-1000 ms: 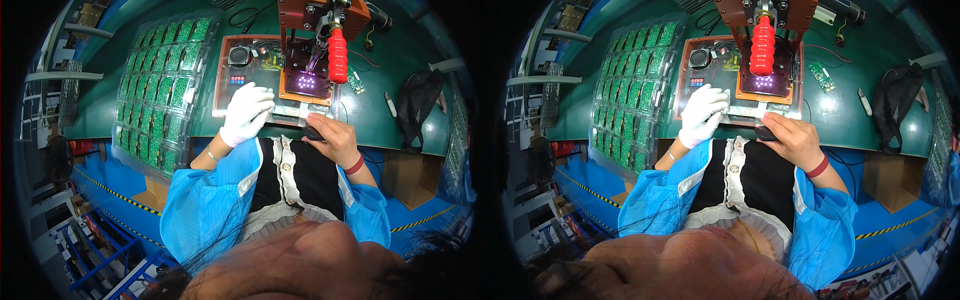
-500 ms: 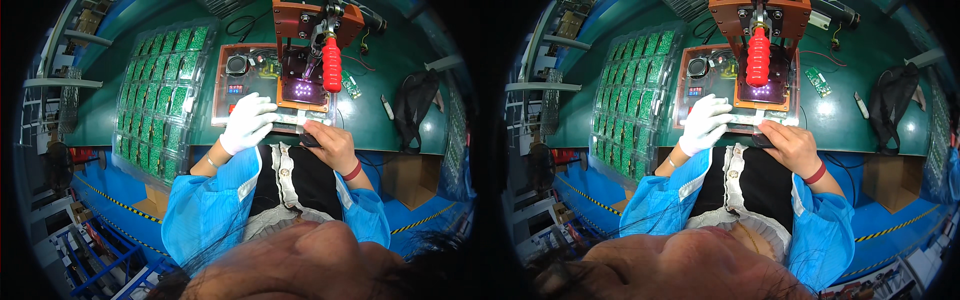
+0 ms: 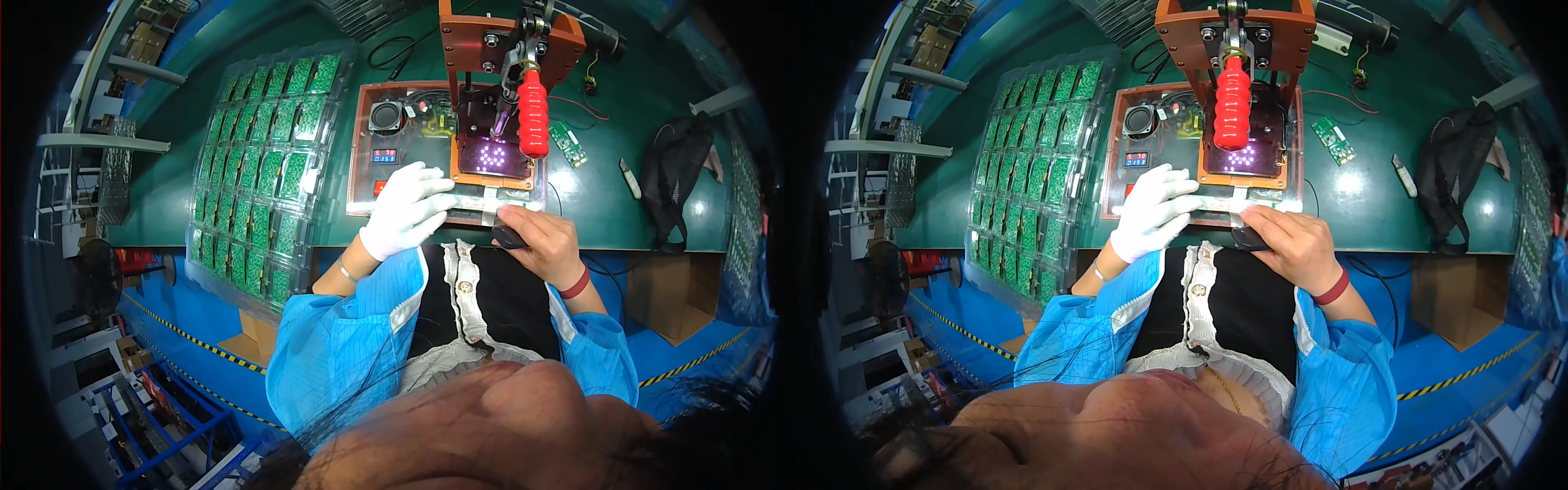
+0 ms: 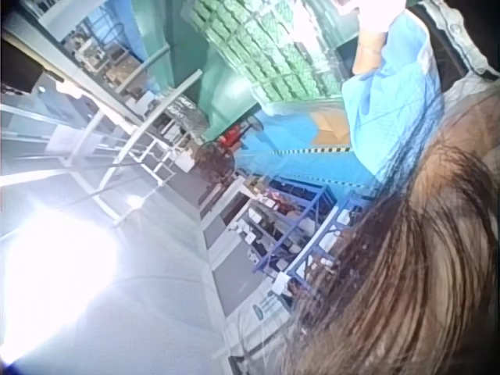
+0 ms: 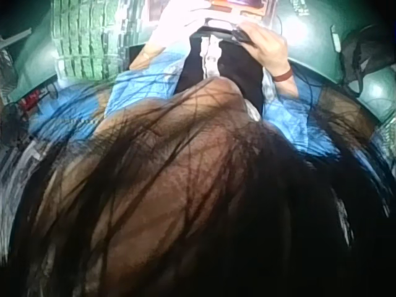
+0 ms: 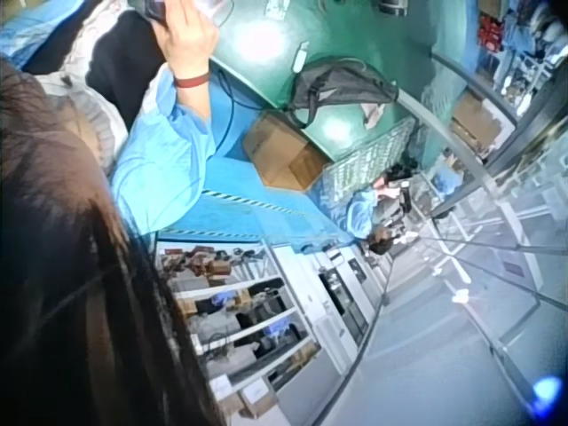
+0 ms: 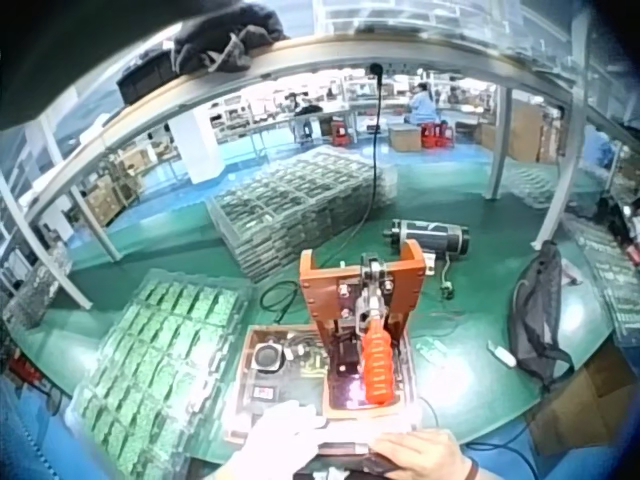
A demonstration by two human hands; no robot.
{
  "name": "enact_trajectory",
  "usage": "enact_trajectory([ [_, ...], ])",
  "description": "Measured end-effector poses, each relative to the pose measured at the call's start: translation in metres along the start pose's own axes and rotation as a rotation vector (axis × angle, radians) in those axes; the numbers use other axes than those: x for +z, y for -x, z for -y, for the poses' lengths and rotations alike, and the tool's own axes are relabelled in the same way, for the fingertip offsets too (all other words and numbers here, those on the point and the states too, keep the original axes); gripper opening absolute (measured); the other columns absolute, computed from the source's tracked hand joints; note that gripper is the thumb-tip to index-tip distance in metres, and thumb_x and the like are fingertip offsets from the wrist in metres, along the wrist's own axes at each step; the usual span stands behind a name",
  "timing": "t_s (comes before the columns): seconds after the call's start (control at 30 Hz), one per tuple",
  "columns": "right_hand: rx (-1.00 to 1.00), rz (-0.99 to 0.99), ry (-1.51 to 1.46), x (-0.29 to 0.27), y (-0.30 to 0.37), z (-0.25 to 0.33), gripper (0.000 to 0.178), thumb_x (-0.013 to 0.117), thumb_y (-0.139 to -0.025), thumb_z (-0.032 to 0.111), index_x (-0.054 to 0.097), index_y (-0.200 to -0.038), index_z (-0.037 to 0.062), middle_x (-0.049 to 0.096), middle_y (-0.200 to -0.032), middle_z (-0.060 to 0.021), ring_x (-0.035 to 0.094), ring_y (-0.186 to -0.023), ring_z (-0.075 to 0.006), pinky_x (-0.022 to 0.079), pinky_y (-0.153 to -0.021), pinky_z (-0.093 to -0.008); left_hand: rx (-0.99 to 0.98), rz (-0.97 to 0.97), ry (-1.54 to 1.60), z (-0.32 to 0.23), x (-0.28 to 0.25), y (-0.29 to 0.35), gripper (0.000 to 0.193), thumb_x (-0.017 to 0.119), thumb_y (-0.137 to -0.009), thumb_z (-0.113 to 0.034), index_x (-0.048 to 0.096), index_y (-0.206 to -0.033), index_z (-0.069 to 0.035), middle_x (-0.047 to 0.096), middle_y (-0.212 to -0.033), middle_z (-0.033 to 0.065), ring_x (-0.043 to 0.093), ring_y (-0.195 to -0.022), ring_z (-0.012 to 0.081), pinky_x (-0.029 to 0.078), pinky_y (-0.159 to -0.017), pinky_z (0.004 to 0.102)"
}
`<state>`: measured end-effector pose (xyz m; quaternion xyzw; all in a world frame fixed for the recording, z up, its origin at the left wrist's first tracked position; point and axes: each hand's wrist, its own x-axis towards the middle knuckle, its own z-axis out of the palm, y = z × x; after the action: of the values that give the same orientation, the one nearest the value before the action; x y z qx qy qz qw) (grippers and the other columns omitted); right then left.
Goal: Manually press and process circuit boards using a lever-operated machine at a workstation.
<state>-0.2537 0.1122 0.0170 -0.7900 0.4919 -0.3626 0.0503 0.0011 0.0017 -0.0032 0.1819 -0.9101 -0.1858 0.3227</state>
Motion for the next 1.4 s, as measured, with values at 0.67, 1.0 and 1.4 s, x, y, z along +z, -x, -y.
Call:
enact_trajectory([
  [0.67, 0.16, 0.033, 0.021, -0.01, -0.001, 0.005, 0.039, 0.084, -0.069, 0.013, 0.071, -0.105, 0.0047, 0.074, -0.094, -0.0072, 0.069, -0.07, -0.0223, 0.054, -0.064, -0.03, -0.065, -0.096, -0.045, -0.003, -0.01, 0.004, 0.024, 0.066, -0.073, -0.005, 0.071, -0.097, -0.003, 0.071, -0.107, 0.0104, 0.065, -0.102, 0.0302, 0.042, -0.105, 0.0477],
  [1.0, 0.148, 0.198, 0.193, -0.02, 0.01, 0.009, 0.042, 0.075, -0.082, 0.031, 0.061, -0.115, 0.0099, 0.074, -0.09, -0.0042, 0.069, -0.067, -0.0253, 0.051, -0.054, -0.034, 0.108, -0.103, -0.071, -0.003, -0.007, -0.001, 0.02, 0.064, -0.076, -0.01, 0.069, -0.094, -0.002, 0.069, -0.101, 0.0105, 0.063, -0.09, 0.0291, 0.047, -0.085, 0.0424],
  [1.4, 0.116, 0.132, 0.181, -0.019, 0.004, 0.013, 0.047, 0.079, -0.078, 0.03, 0.062, -0.117, 0.0096, 0.071, -0.084, -0.0032, 0.067, -0.064, -0.0235, 0.049, -0.054, -0.0315, 0.112, -0.171, -0.06, -0.006, -0.004, -0.006, 0.02, 0.063, -0.074, -0.009, 0.068, -0.091, 0.001, 0.068, -0.097, 0.0116, 0.062, -0.084, 0.0291, 0.047, -0.076, 0.0408],
])
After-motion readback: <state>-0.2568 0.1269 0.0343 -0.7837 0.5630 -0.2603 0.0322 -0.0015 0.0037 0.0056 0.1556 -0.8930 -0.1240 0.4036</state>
